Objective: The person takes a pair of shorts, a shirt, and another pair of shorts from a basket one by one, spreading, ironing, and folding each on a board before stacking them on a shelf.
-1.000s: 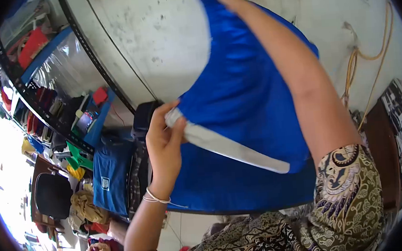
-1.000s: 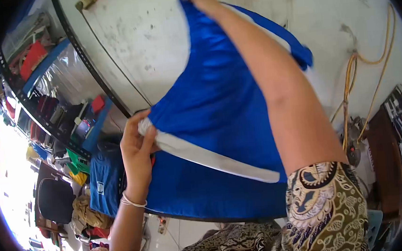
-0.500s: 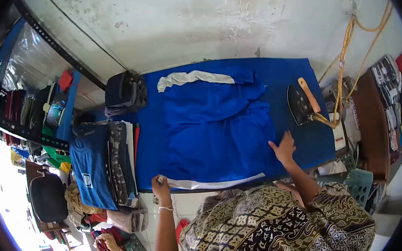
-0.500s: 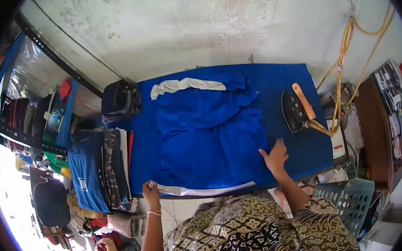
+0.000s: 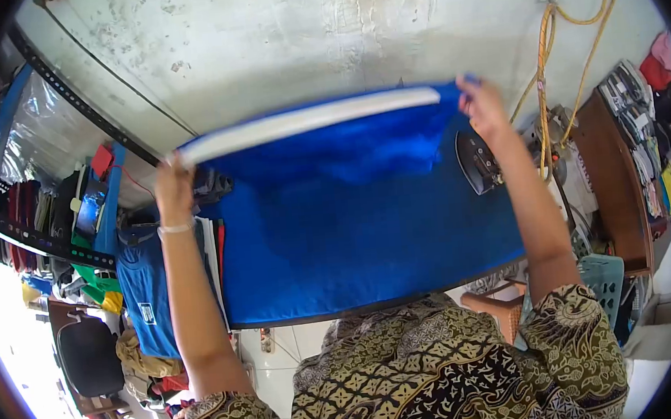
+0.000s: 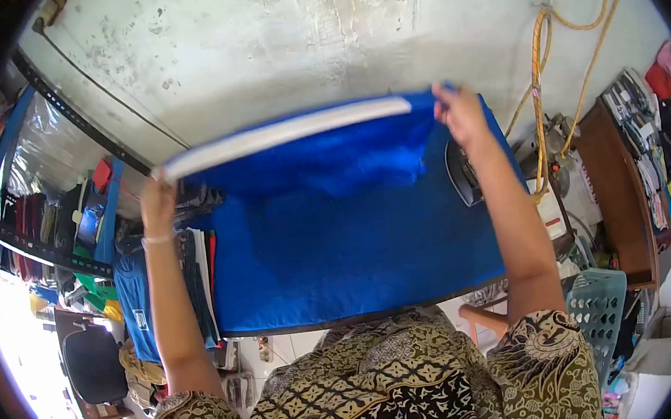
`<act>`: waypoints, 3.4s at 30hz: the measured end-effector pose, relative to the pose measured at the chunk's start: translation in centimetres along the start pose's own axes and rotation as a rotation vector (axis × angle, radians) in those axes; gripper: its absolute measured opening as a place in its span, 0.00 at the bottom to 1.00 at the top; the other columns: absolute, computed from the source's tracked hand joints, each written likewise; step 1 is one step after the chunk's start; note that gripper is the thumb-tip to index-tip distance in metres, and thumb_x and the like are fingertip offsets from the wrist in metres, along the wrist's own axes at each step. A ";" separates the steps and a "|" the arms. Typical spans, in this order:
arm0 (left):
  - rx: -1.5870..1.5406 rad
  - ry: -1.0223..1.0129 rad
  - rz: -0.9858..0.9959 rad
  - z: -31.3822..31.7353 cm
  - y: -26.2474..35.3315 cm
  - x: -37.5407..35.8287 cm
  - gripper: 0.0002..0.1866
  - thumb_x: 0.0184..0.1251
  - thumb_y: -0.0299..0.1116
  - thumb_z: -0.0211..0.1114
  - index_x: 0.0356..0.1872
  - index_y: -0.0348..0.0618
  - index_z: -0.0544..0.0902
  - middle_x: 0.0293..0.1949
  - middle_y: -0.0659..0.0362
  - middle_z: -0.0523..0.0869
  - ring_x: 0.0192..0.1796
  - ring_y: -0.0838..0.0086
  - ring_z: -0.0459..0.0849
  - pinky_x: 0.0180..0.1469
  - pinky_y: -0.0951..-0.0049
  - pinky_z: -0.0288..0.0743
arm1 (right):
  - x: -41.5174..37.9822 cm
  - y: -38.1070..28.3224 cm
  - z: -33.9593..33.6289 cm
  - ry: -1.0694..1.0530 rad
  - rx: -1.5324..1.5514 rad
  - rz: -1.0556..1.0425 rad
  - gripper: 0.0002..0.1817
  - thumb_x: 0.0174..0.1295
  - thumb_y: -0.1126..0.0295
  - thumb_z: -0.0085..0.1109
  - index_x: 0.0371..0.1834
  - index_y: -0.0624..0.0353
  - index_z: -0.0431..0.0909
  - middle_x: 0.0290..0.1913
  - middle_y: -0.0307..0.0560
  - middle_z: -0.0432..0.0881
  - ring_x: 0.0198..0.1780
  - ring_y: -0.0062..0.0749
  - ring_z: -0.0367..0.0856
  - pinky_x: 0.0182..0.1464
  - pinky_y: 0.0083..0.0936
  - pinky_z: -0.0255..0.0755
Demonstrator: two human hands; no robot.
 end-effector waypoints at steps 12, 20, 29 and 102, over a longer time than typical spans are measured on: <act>0.484 0.200 0.143 3.2 0.6 -9.8 0.18 0.60 0.31 0.62 0.49 0.40 0.68 0.39 0.59 0.73 0.36 0.75 0.78 0.27 0.77 0.79 | -2.4 -2.0 -2.4 0.069 -0.335 -0.218 0.14 0.56 0.67 0.60 0.46 0.51 0.75 0.34 0.38 0.76 0.25 0.18 0.71 0.20 0.14 0.64; 0.697 0.342 -0.312 -9.2 -12.6 -23.4 0.18 0.57 0.22 0.61 0.48 0.41 0.68 0.37 0.57 0.76 0.33 0.73 0.78 0.24 0.75 0.77 | -12.1 14.1 -10.0 -0.081 -0.751 0.138 0.15 0.52 0.76 0.59 0.45 0.56 0.74 0.39 0.43 0.76 0.27 0.23 0.76 0.20 0.21 0.70; 1.330 -0.698 0.283 12.9 -21.1 -18.8 0.22 0.52 0.28 0.60 0.51 0.38 0.72 0.53 0.49 0.74 0.57 0.58 0.70 0.59 0.61 0.62 | -5.3 16.7 -4.5 -0.261 -1.363 -0.384 0.19 0.46 0.74 0.60 0.44 0.57 0.72 0.43 0.50 0.75 0.45 0.47 0.72 0.44 0.46 0.67; 1.807 -0.392 -0.018 -8.8 -18.0 -22.5 0.25 0.71 0.42 0.38 0.67 0.47 0.57 0.69 0.60 0.55 0.71 0.66 0.49 0.68 0.50 0.33 | -4.1 14.0 -10.3 0.055 -1.036 0.295 0.16 0.44 0.63 0.64 0.18 0.69 0.76 0.12 0.46 0.73 0.13 0.28 0.73 0.15 0.27 0.63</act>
Point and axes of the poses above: each hand's wrist, its own x-axis towards the middle knuckle, its own z-axis out of the palm, y = z × x, the point moved 6 cm from there along x, towards the middle knuckle
